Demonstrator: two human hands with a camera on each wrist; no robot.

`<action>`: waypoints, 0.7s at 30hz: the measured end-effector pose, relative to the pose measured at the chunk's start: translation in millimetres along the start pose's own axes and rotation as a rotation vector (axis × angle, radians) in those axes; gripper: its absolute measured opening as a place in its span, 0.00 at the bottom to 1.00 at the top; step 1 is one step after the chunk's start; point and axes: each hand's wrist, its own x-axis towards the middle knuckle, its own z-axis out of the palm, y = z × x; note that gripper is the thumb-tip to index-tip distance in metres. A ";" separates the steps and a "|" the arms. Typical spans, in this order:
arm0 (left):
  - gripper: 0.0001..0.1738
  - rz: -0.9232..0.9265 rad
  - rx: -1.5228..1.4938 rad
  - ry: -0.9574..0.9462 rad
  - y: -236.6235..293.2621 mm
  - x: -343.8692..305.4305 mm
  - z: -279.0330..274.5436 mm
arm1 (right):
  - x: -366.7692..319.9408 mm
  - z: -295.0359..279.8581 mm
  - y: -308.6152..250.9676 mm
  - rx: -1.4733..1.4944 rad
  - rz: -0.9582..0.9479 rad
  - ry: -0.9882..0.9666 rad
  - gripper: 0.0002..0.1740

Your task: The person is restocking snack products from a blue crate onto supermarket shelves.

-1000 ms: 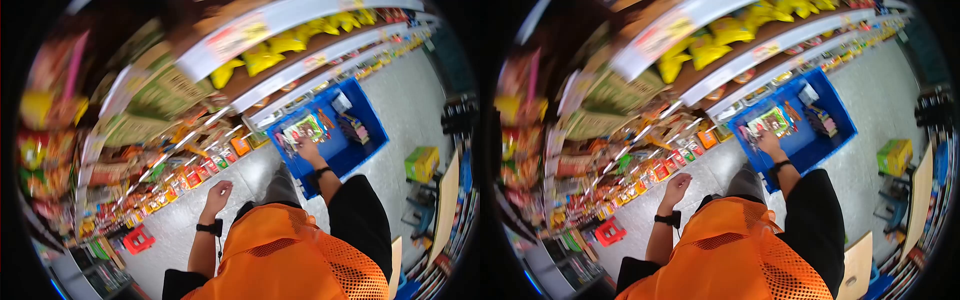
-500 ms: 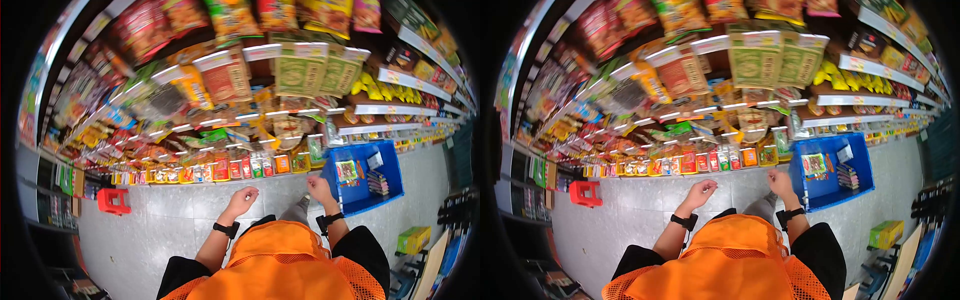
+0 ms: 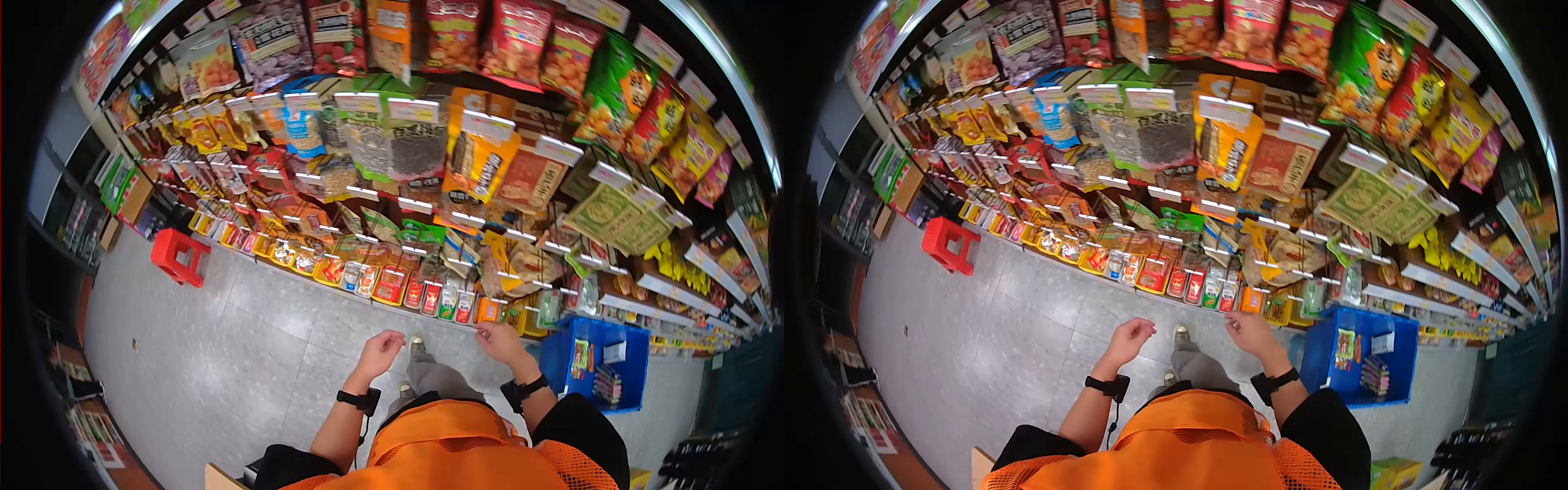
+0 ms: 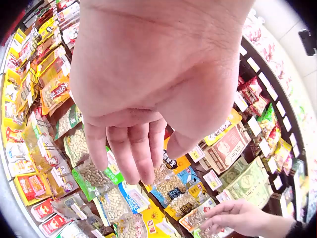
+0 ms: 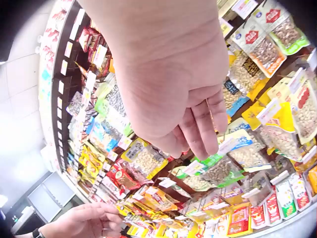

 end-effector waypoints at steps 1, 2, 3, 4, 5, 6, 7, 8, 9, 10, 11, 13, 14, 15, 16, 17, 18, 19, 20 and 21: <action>0.10 0.020 -0.002 0.012 8.6 1.8 -6.1 | 14.4 3.1 -1.4 -0.009 -0.020 0.008 0.13; 0.10 0.048 0.085 0.014 18.4 4.2 -17.3 | 30.0 7.8 -1.2 0.031 -0.040 0.009 0.13; 0.09 0.065 0.173 0.020 23.9 8.6 -29.7 | 45.1 11.8 -4.6 0.078 -0.057 0.001 0.14; 0.09 0.075 0.176 0.039 26.9 15.8 -43.9 | 59.7 1.6 -24.8 0.050 -0.079 0.002 0.14; 0.10 0.051 0.175 0.082 29.7 19.6 -59.3 | 71.3 1.2 -35.0 0.054 -0.103 -0.005 0.14; 0.10 0.030 0.174 0.131 33.7 26.3 -73.9 | 86.2 1.2 -43.2 0.085 -0.127 0.026 0.14; 0.10 0.034 0.181 0.162 38.5 34.5 -87.8 | 101.0 1.6 -47.9 0.120 -0.150 0.054 0.13; 0.10 0.034 0.197 0.194 43.4 43.1 -103.1 | 115.6 4.2 -48.9 0.143 -0.208 0.088 0.12; 0.10 0.028 0.212 0.225 50.2 50.1 -115.4 | 126.3 -1.7 -59.1 0.157 -0.232 0.070 0.12; 0.10 0.047 0.208 0.242 56.3 59.3 -125.4 | 134.0 -9.7 -69.3 0.201 -0.211 0.068 0.12; 0.10 0.038 0.219 0.271 66.3 68.4 -132.7 | 144.5 -13.1 -76.2 0.246 -0.188 0.067 0.12; 0.10 0.073 0.136 0.320 85.6 87.9 -144.2 | 168.6 -5.2 -65.7 0.282 -0.255 0.078 0.12; 0.10 0.061 0.146 0.338 90.9 98.9 -151.0 | 177.6 -6.4 -67.8 0.349 -0.239 0.058 0.13; 0.10 0.096 0.135 0.387 92.2 109.9 -157.8 | 185.5 -6.2 -69.2 0.412 -0.218 0.036 0.13; 0.11 0.134 0.117 0.435 95.0 117.6 -164.2 | 196.2 -4.9 -67.9 0.495 -0.202 -0.002 0.11; 0.11 0.128 0.107 0.449 97.1 124.1 -171.8 | 203.2 -3.1 -69.6 0.489 -0.206 -0.019 0.11; 0.11 0.130 0.057 0.450 101.9 131.4 -178.5 | 210.2 -5.1 -74.3 0.598 -0.169 -0.023 0.11; 0.11 0.136 0.004 0.448 106.2 140.1 -184.5 | 218.4 -8.0 -78.6 0.702 -0.132 -0.025 0.10; 0.11 0.138 0.048 0.435 111.2 146.3 -194.1 | 226.1 -9.3 -83.8 0.687 -0.134 -0.016 0.09; 0.11 0.142 0.037 0.440 110.6 154.1 -203.4 | 233.5 -11.0 -91.7 0.677 -0.139 -0.020 0.09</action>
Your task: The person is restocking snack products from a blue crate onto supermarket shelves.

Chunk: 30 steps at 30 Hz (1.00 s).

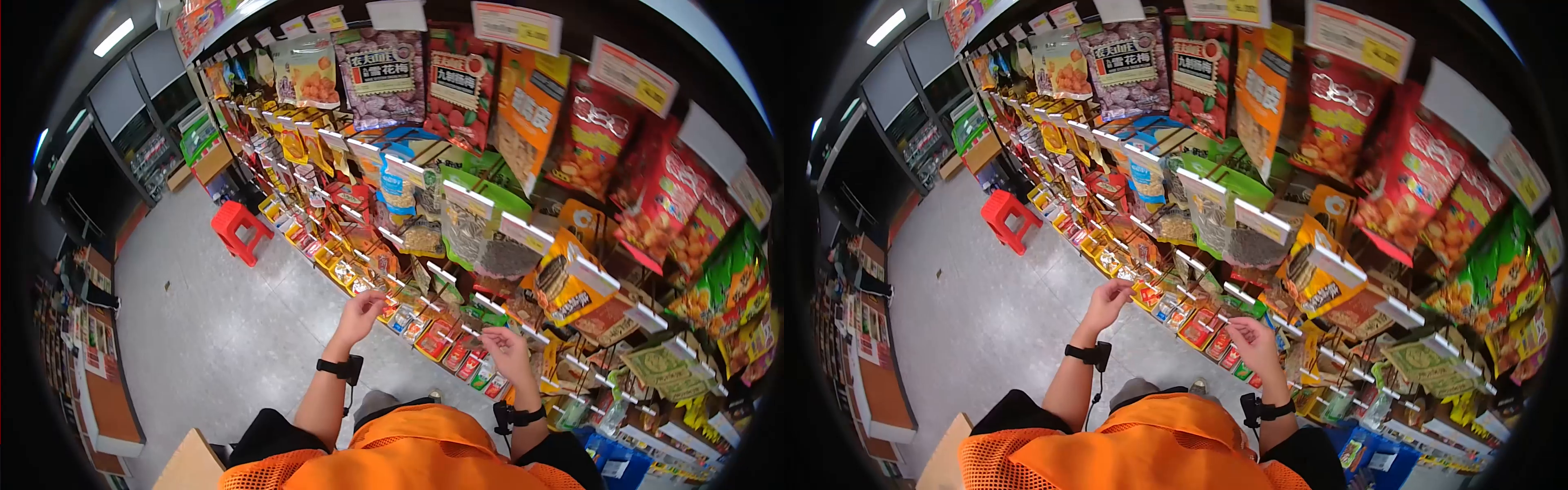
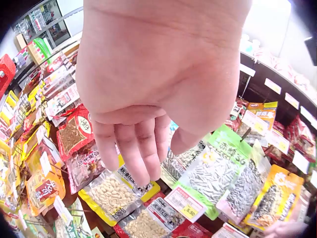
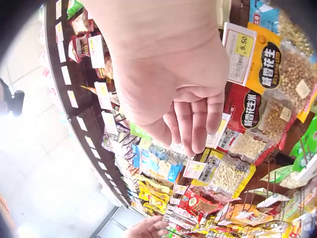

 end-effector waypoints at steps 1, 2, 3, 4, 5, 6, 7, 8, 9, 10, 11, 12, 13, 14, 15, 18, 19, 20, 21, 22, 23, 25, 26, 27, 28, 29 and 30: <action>0.11 0.017 -0.011 0.003 -3.2 10.5 -4.8 | 8.0 3.8 -6.3 0.008 -0.002 -0.003 0.10; 0.11 0.035 -0.021 0.003 -6.3 22.1 -10.5 | 17.4 8.6 -9.7 0.017 -0.004 -0.004 0.10; 0.11 0.019 -0.073 0.001 5.0 28.9 -14.1 | 27.5 13.7 -9.7 -0.009 -0.032 -0.018 0.11; 0.11 0.022 -0.081 -0.002 5.8 41.3 -16.6 | 38.6 20.3 -13.5 -0.017 -0.033 -0.015 0.11; 0.11 0.083 -0.084 0.005 6.2 54.0 -19.7 | 49.6 28.2 -20.4 -0.023 -0.061 -0.042 0.11; 0.12 0.141 -0.086 0.012 6.6 66.6 -24.8 | 60.2 37.3 -30.5 -0.027 -0.087 -0.068 0.12; 0.15 0.137 -0.055 -0.006 12.8 78.8 -31.7 | 70.3 45.6 -53.0 0.001 0.037 -0.149 0.15; 0.15 0.129 -0.063 -0.016 18.2 90.4 -36.9 | 83.6 57.3 -62.3 -0.004 0.049 -0.142 0.15; 0.18 0.192 -0.075 0.009 32.8 104.3 -42.5 | 99.1 71.0 -71.0 -0.040 -0.011 -0.152 0.21; 0.21 0.257 -0.089 0.033 44.8 118.5 -49.8 | 114.8 84.5 -77.9 -0.078 -0.071 -0.161 0.28; 0.21 0.253 -0.099 0.019 54.4 132.0 -60.2 | 131.7 100.0 -81.0 -0.086 -0.061 -0.150 0.28; 0.26 0.267 -0.068 -0.001 64.1 146.2 -70.4 | 150.3 115.9 -80.1 -0.097 -0.120 -0.063 0.32; 0.31 0.289 -0.040 -0.019 69.5 163.3 -77.8 | 169.9 127.1 -79.0 -0.112 -0.186 0.025 0.37; 0.31 0.298 -0.050 -0.035 71.4 180.8 -83.4 | 187.6 134.7 -78.6 -0.123 -0.188 0.042 0.37; 0.34 0.350 -0.020 -0.047 71.7 197.5 -87.7 | 203.2 141.5 -77.9 -0.200 -0.182 0.078 0.41; 0.43 0.428 -0.026 -0.107 54.0 246.2 -89.1 | 240.4 162.0 -91.7 -0.347 -0.129 0.158 0.47; 0.43 0.429 0.027 -0.194 54.3 256.9 -88.8 | 250.5 167.8 -90.4 -0.260 -0.108 0.172 0.47; 0.44 0.433 0.078 -0.281 53.9 265.0 -86.8 | 258.4 171.7 -86.0 -0.175 -0.091 0.186 0.48; 0.39 0.266 -0.088 -0.395 66.0 265.0 -86.6 | 267.2 173.9 -73.5 -0.193 -0.127 0.209 0.43; 0.39 0.270 -0.091 -0.415 61.8 270.7 -83.9 | 272.5 175.7 -61.9 -0.198 -0.123 0.229 0.43; 0.35 0.305 -0.074 -0.413 54.3 276.5 -80.5 | 277.1 176.7 -50.5 -0.174 -0.098 0.284 0.38; 0.23 0.247 -0.075 -0.486 64.1 275.1 -85.7 | 277.5 179.2 -51.7 -0.146 -0.071 0.358 0.34; 0.23 0.251 -0.074 -0.502 67.9 273.0 -90.9 | 275.6 177.6 -52.4 -0.025 -0.012 0.325 0.28; 0.20 0.207 -0.096 -0.564 69.8 269.6 -96.7 | 272.6 177.9 -56.8 0.097 0.047 0.289 0.22; 0.17 0.163 -0.117 -0.625 72.0 265.9 -101.9 | 268.3 179.4 -61.8 0.097 0.048 0.304 0.22; 0.17 0.166 -0.114 -0.637 74.6 261.1 -106.4 | 261.7 181.0 -66.7 0.193 -0.022 0.251 0.18; 0.17 0.162 -0.115 -0.653 73.6 255.5 -107.6 | 254.6 182.1 -69.2 0.289 -0.089 0.198 0.15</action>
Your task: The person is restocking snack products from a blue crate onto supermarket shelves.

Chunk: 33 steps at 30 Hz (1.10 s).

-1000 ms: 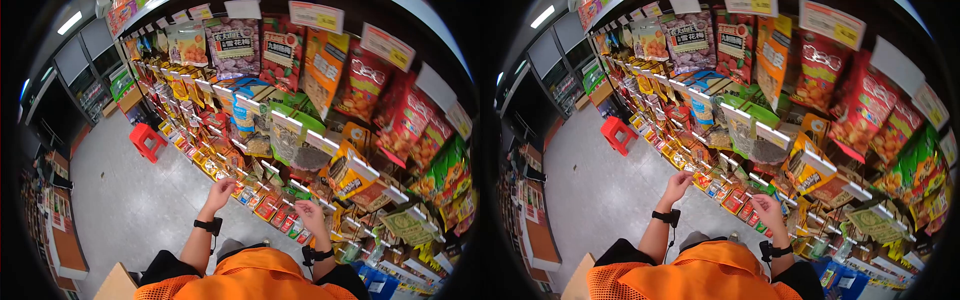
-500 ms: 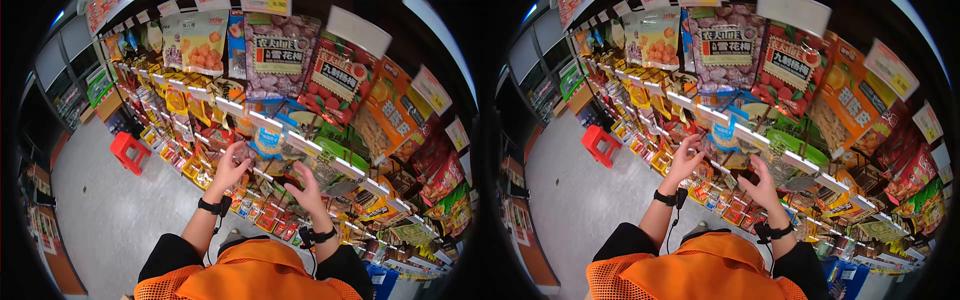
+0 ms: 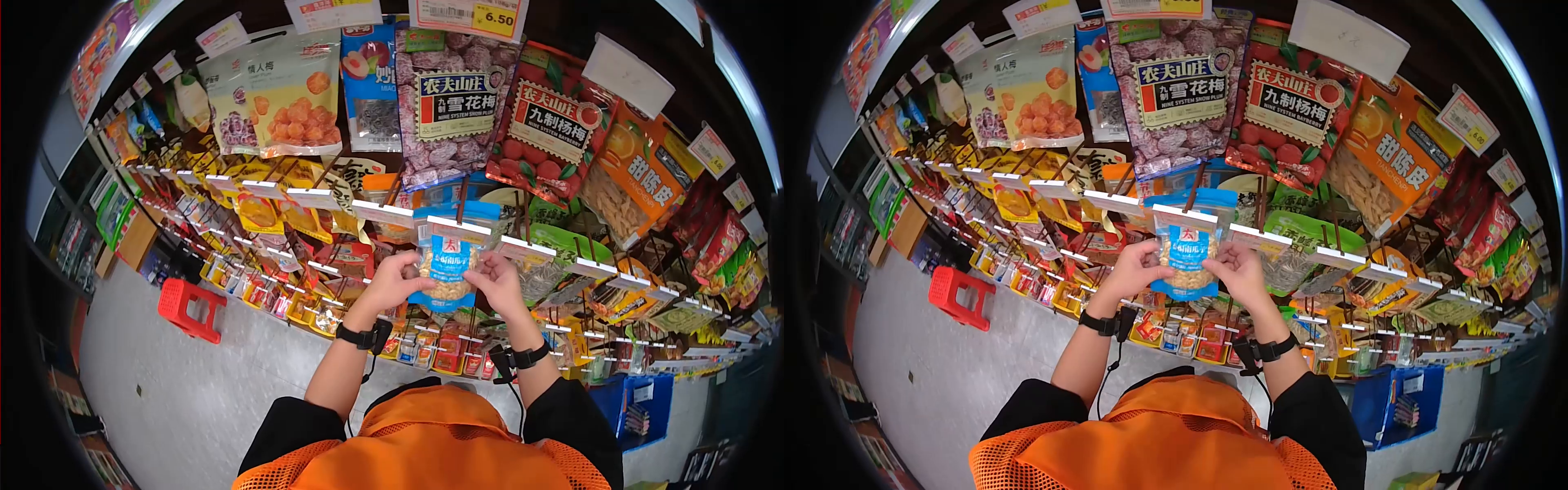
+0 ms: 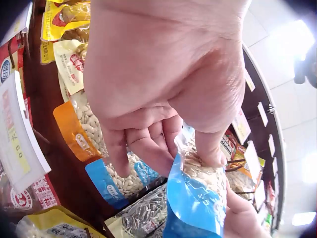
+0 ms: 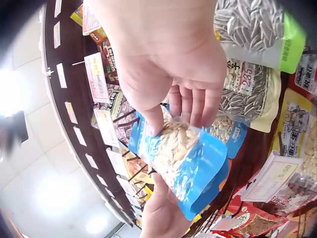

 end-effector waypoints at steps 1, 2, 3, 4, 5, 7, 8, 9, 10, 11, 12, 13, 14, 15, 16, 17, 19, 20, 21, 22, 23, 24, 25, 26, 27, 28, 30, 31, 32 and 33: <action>0.19 0.073 0.018 0.013 -0.7 -4.7 3.1 | -5.1 -2.9 -2.3 -0.018 0.017 -0.046 0.15; 0.20 0.149 0.040 0.024 1.5 -8.6 5.3 | -10.7 -2.8 -6.6 -0.016 0.015 -0.028 0.15; 0.20 0.179 0.021 0.004 11.5 -14.9 7.6 | -17.1 -0.5 -15.1 -0.011 0.050 -0.051 0.15; 0.20 0.179 0.025 -0.016 10.6 -16.5 8.1 | -21.9 1.9 -23.2 -0.005 0.083 -0.076 0.14; 0.19 0.239 0.061 -0.005 8.9 -17.9 8.2 | -26.6 4.5 -28.9 -0.002 0.076 -0.058 0.14; 0.18 0.180 0.004 -0.042 0.4 -25.2 8.9 | -36.5 11.0 -36.1 -0.092 0.057 0.000 0.14; 0.18 0.174 0.002 -0.060 -3.1 -28.3 10.9 | -39.1 12.4 -37.1 -0.089 0.060 0.018 0.14; 0.19 0.118 -0.160 -0.081 -6.5 -31.0 13.5 | -41.9 13.6 -37.4 -0.093 0.024 0.000 0.14; 0.20 0.054 -0.323 -0.104 -10.1 -32.8 16.7 | -47.0 14.2 -39.6 -0.096 -0.010 -0.014 0.14; 0.21 0.073 -0.338 -0.140 -20.7 -32.3 16.4 | -55.5 13.4 -45.4 -0.092 0.014 -0.036 0.16; 0.21 0.052 -0.337 -0.173 -26.9 -34.6 16.7 | -64.5 13.3 -56.8 -0.084 0.021 0.000 0.16; 0.21 0.027 -0.370 -0.186 -32.7 -38.5 17.7 | -73.5 11.9 -69.2 -0.210 0.069 -0.128 0.18; 0.21 0.001 -0.403 -0.201 -37.6 -42.4 19.0 | -82.2 6.8 -75.1 -0.335 0.119 -0.256 0.21; 0.23 -0.038 -0.387 -0.263 -42.6 -46.8 19.8 | -93.8 -8.7 -68.9 -0.552 0.007 -0.417 0.30; 0.23 -0.055 -0.387 -0.307 -46.2 -49.7 23.2 | -107.2 -13.2 -70.4 -0.548 0.019 -0.372 0.30; 0.23 -0.093 -0.366 -0.390 -49.8 -51.5 29.4 | -123.4 -16.6 -76.4 -0.693 0.016 -0.296 0.28; 0.23 -0.218 -0.367 -0.560 -62.4 -50.8 46.0 | -153.9 -17.1 -105.1 -0.926 0.039 -0.080 0.24; 0.23 -0.237 -0.366 -0.619 -70.0 -45.8 58.9 | -167.9 -24.1 -110.1 -0.925 0.067 -0.024 0.24; 0.23 -0.249 -0.320 -0.717 -76.3 -40.2 73.8 | -181.7 -34.4 -115.1 -1.196 -0.218 -0.018 0.24; 0.24 -0.259 -0.273 -0.814 -79.5 -35.0 93.5 | -197.1 -45.5 -118.2 -1.466 -0.503 -0.024 0.24; 0.24 -0.323 -0.278 -0.895 -67.5 -29.2 117.6 | -210.8 -53.3 -117.1 -1.480 -0.457 0.026 0.24; 0.24 -0.342 -0.270 -0.956 -68.8 -21.0 141.8 | -223.0 -60.8 -114.7 -1.575 -0.572 -0.067 0.21; 0.25 -0.380 -0.235 -1.067 -71.2 -13.3 166.8 | -239.3 -72.3 -113.9 -1.664 -0.686 -0.167 0.19; 0.25 -0.418 -0.196 -1.172 -72.1 -5.8 192.3 | -258.2 -88.0 -117.6 -1.674 -0.646 -0.117 0.19; 0.29 -0.452 -0.224 -1.251 -69.2 0.1 220.2 | -272.9 -104.0 -122.7 -1.659 -0.537 -0.205 0.16; 0.29 -0.458 -0.195 -1.288 -71.1 2.2 247.8 | -285.4 -123.9 -125.9 -1.640 -0.442 -0.292 0.14; 0.31 -0.416 -0.156 -1.189 -88.6 4.1 314.6 | -321.4 -177.7 -115.7 -1.587 -0.367 -0.205 0.07; 0.32 -0.224 -0.082 -1.178 -101.9 6.7 357.1 | -346.1 -209.9 -111.3 -1.497 -0.254 -0.122 0.08; 0.32 -0.222 -0.069 -1.201 -118.5 11.9 386.2 | -371.3 -238.6 -109.2 -1.400 -0.145 -0.048 0.08; 0.31 -0.212 0.081 -1.075 -136.2 11.7 414.5 | -399.6 -266.8 -109.2 -1.402 -0.140 -0.027 0.08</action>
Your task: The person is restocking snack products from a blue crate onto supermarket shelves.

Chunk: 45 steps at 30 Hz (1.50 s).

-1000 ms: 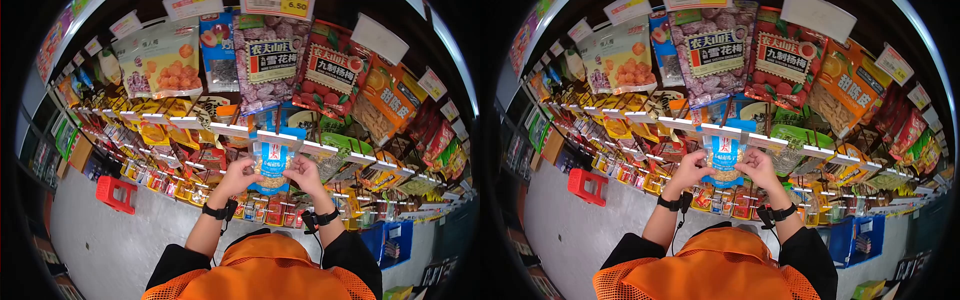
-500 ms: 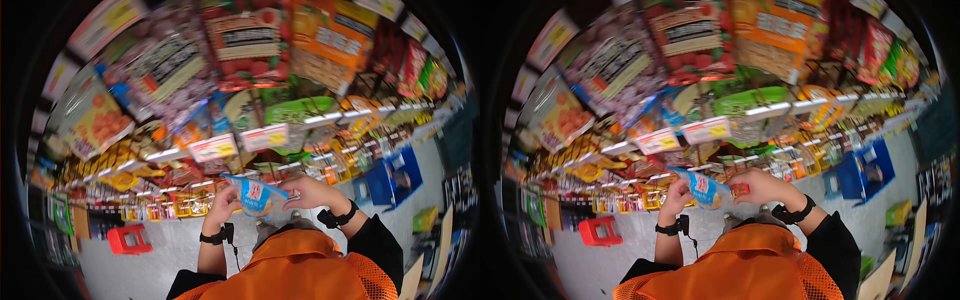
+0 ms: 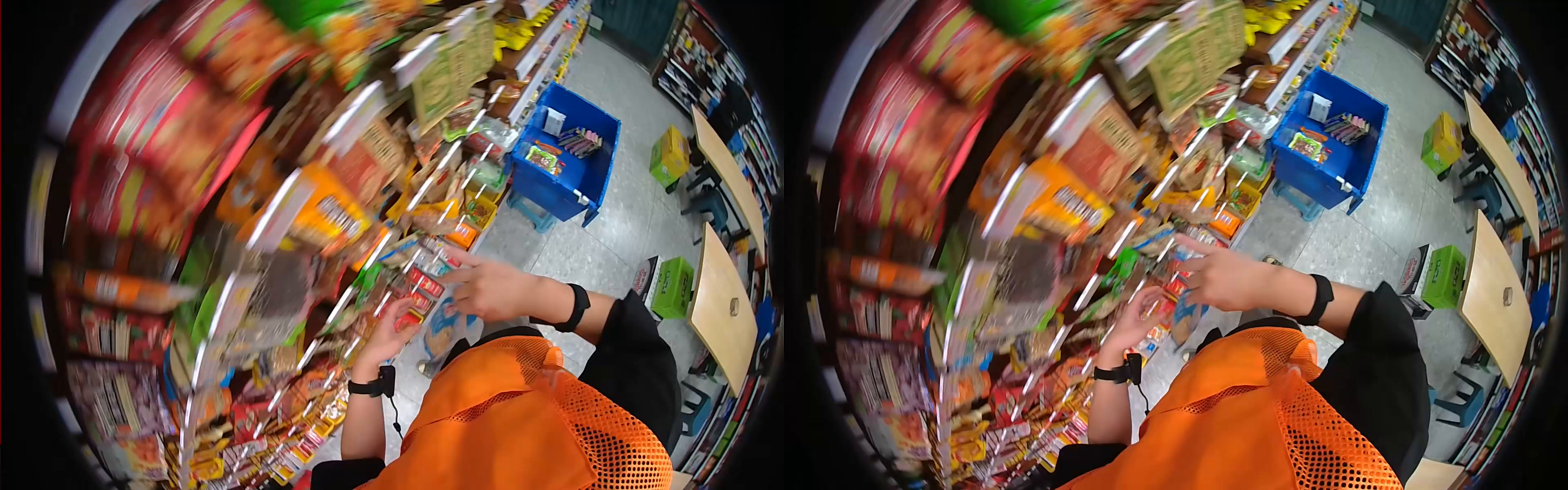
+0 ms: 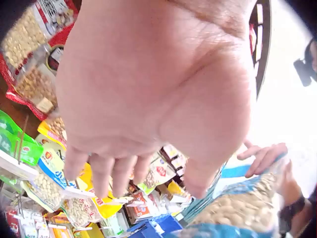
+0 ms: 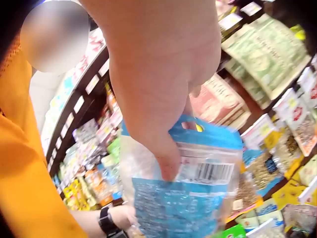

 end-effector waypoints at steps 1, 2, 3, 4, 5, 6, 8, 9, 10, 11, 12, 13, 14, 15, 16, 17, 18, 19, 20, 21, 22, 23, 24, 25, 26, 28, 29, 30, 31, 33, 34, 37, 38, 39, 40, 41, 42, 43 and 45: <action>0.31 -0.065 0.110 0.142 -3.5 26.2 16.1 | -33.6 -5.7 24.8 0.040 0.135 0.027 0.09; 0.30 -0.086 0.028 0.187 -5.6 53.3 31.8 | -70.7 -12.2 52.1 0.083 0.270 0.053 0.11; 0.30 -0.093 0.035 0.171 -6.1 78.3 45.0 | -106.9 -16.2 77.4 0.088 0.286 0.062 0.11; 0.28 -0.152 -0.026 0.188 -6.9 101.4 58.9 | -144.3 -17.1 102.0 0.125 0.488 0.132 0.10; 0.26 -0.223 -0.085 0.203 -7.1 121.6 74.5 | -180.5 -17.8 125.4 0.172 0.695 0.200 0.10; 0.23 -0.241 -0.042 0.222 -19.9 142.6 90.6 | -212.5 -18.2 151.0 0.130 0.739 0.315 0.05; 0.22 -0.350 0.002 0.149 3.5 179.5 131.1 | -261.9 -26.0 193.0 0.105 0.931 0.309 0.05; 0.21 -0.403 0.033 0.110 15.7 198.5 150.9 | -285.5 -32.6 216.2 0.031 1.071 0.295 0.07; 0.21 -0.402 0.076 -0.005 25.6 214.8 162.8 | -306.6 -33.4 241.4 -0.009 1.138 0.341 0.09; 0.21 -0.419 0.076 -0.018 33.5 232.7 173.5 | -326.3 -30.9 269.0 -0.047 1.203 0.392 0.12; 0.21 -0.435 0.032 -0.083 46.9 248.7 181.5 | -343.1 -32.1 294.0 -0.123 1.281 0.363 0.12; 0.22 -0.455 -0.013 -0.145 57.0 261.8 188.1 | -362.0 -25.7 323.0 -0.129 1.343 0.309 0.14; 0.22 -0.474 -0.023 -0.130 62.6 275.6 192.3 | -384.1 -9.8 356.8 -0.116 1.404 0.255 0.15; 0.22 -0.489 -0.024 -0.138 63.7 285.0 196.5 | -400.1 1.1 383.0 -0.116 1.433 0.247 0.16; 0.21 -0.481 0.057 -0.082 63.4 291.7 198.8 | -410.5 10.2 407.7 -0.056 1.514 0.097 0.14; 0.20 -0.472 0.139 -0.026 63.6 296.6 199.3 | -423.8 28.6 428.8 -0.044 1.521 0.090 0.14; 0.19 -0.490 0.195 -0.026 72.1 301.3 200.0 | -436.8 52.4 449.8 0.034 1.599 0.004 0.12; 0.19 -0.502 0.195 -0.028 68.3 304.3 197.7 | -446.9 74.4 468.1 0.114 1.670 -0.086 0.11; 0.19 -0.510 0.160 -0.019 65.4 301.8 194.7 | -454.5 93.7 481.7 0.134 1.671 -0.100 0.11; 0.19 -0.522 0.126 -0.008 64.8 296.5 193.5 | -459.9 112.2 490.5 0.204 1.703 -0.241 0.11; 0.19 -0.574 0.158 0.000 70.0 295.5 193.8 | -463.9 130.7 497.2 0.266 1.728 -0.378 0.12; 0.19 -0.587 0.160 0.000 73.3 293.8 192.8 | -467.1 148.7 498.8 0.279 1.726 -0.386 0.12; 0.19 -0.631 0.213 -0.001 75.8 290.9 192.2 | -469.1 159.5 500.0 0.297 1.694 -0.413 0.13; 0.19 -0.674 0.264 0.001 76.8 287.5 191.8 | -470.7 168.4 503.9 0.312 1.658 -0.439 0.14; 0.18 -0.689 0.278 0.017 75.2 284.3 191.2 | -471.6 176.9 506.9 0.373 1.659 -0.479 0.15; 0.18 -0.703 0.288 0.053 81.0 286.7 193.7 | -472.6 189.1 510.9 0.413 1.634 -0.512 0.16; 0.18 -0.712 0.309 0.077 83.8 286.7 195.5 | -472.8 195.9 512.4 0.457 1.622 -0.535 0.16; 0.17 -0.705 0.318 0.097 83.9 287.9 197.1 | -471.9 199.7 514.9 0.451 1.606 -0.543 0.16; 0.17 -0.711 0.311 0.110 83.7 289.0 198.6 | -471.0 204.1 514.8 0.497 1.604 -0.570 0.18; 0.16 -0.663 0.322 0.133 82.9 293.7 202.5 | -467.0 208.2 516.3 0.534 1.588 -0.605 0.19; 0.16 -0.616 0.349 0.135 83.7 295.5 205.0 | -464.5 207.7 516.0 0.560 1.601 -0.621 0.20; 0.16 -0.575 0.381 0.152 94.5 296.9 210.8 | -467.7 207.8 509.8 0.566 1.559 -0.685 0.22; 0.16 -0.585 0.379 0.170 102.7 296.8 212.9 | -471.5 205.7 512.4 0.547 1.515 -0.711 0.23; 0.16 -0.575 0.371 0.190 104.8 292.9 213.2 | -472.1 196.2 512.1 0.528 1.502 -0.710 0.23; 0.16 -0.586 0.357 0.193 106.4 286.9 211.5 | -471.4 186.1 507.3 0.503 1.474 -0.717 0.22; 0.16 -0.597 0.342 0.196 107.9 280.0 210.5 | -471.5 175.2 504.6 0.478 1.446 -0.725 0.21; 0.17 -0.574 0.355 0.217 110.3 274.3 209.5 | -475.1 173.0 505.6 0.481 1.425 -0.781 0.21; 0.17 -0.574 0.347 0.246 111.8 268.6 209.6 | -472.7 162.2 502.6 0.465 1.399 -0.785 0.21; 0.17 -0.517 0.365 0.287 112.6 253.7 206.2 | -460.6 144.1 489.9 0.257 1.363 -0.641 0.20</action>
